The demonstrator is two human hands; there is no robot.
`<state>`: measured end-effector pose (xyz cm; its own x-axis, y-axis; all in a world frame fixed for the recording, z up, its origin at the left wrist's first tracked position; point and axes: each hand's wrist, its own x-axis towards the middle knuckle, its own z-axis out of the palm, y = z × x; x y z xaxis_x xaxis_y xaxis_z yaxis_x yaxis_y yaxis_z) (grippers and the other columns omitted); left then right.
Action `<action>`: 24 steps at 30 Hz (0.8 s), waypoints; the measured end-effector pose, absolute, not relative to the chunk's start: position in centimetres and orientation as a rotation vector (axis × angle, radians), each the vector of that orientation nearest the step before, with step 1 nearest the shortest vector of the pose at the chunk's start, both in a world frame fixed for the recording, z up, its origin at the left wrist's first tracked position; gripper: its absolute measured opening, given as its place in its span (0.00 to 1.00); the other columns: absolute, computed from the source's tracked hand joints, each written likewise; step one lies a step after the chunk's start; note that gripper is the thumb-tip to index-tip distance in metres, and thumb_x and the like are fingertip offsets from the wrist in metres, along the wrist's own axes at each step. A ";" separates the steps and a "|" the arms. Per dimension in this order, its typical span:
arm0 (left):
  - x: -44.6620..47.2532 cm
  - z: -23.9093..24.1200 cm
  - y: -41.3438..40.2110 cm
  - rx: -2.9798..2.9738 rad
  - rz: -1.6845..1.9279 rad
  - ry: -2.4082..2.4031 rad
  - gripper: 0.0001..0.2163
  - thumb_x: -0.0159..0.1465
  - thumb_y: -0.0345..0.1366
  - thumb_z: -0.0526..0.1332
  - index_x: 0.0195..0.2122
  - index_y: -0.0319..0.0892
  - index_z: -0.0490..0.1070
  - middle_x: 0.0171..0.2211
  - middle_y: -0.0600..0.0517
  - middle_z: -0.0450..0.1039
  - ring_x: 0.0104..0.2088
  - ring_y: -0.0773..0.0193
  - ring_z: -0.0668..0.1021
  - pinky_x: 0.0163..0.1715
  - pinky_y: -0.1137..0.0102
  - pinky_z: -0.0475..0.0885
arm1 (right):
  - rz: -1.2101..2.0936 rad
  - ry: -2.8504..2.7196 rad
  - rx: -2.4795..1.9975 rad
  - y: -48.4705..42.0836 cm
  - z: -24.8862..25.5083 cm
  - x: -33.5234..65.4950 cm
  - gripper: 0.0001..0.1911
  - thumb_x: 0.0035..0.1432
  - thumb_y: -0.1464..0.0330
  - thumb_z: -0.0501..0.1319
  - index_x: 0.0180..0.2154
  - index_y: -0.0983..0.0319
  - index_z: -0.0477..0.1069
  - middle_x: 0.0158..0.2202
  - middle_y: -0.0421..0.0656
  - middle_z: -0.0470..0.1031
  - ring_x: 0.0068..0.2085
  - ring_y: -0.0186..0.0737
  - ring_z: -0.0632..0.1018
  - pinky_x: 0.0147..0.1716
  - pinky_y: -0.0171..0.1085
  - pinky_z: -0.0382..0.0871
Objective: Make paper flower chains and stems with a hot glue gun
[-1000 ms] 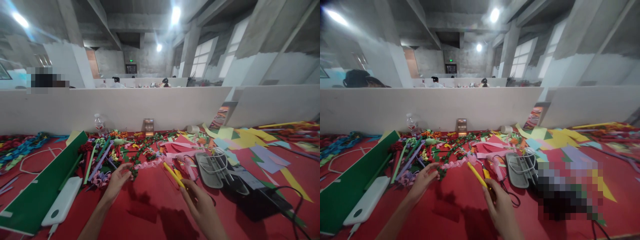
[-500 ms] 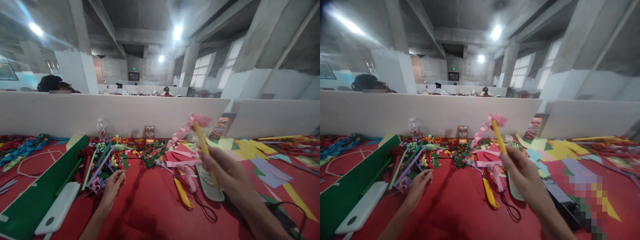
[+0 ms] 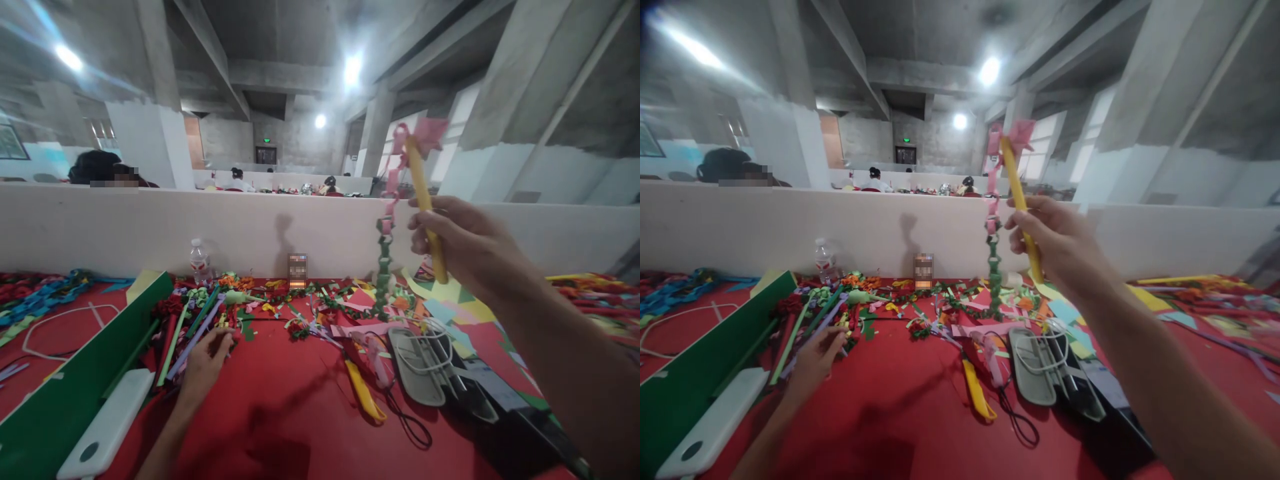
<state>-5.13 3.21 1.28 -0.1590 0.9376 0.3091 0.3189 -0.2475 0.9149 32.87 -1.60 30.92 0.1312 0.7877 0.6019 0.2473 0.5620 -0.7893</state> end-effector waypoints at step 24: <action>-12.8 7.9 4.1 0.952 1.340 1.243 0.29 0.55 0.57 0.67 0.48 0.38 0.74 0.38 0.43 0.81 0.32 0.57 0.82 0.25 0.71 0.73 | 0.885 -2.064 -1.092 6.1 12.7 0.5 0.10 0.58 0.76 0.64 0.44 0.67 0.75 0.41 0.48 0.82 0.43 0.45 0.82 0.41 0.37 0.75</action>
<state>-12.80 4.12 7.95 -0.1569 0.9835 -0.0906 -0.1640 0.0645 0.9843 0.53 6.10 12.69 -0.4555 0.8633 0.2174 0.4376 0.4298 -0.7898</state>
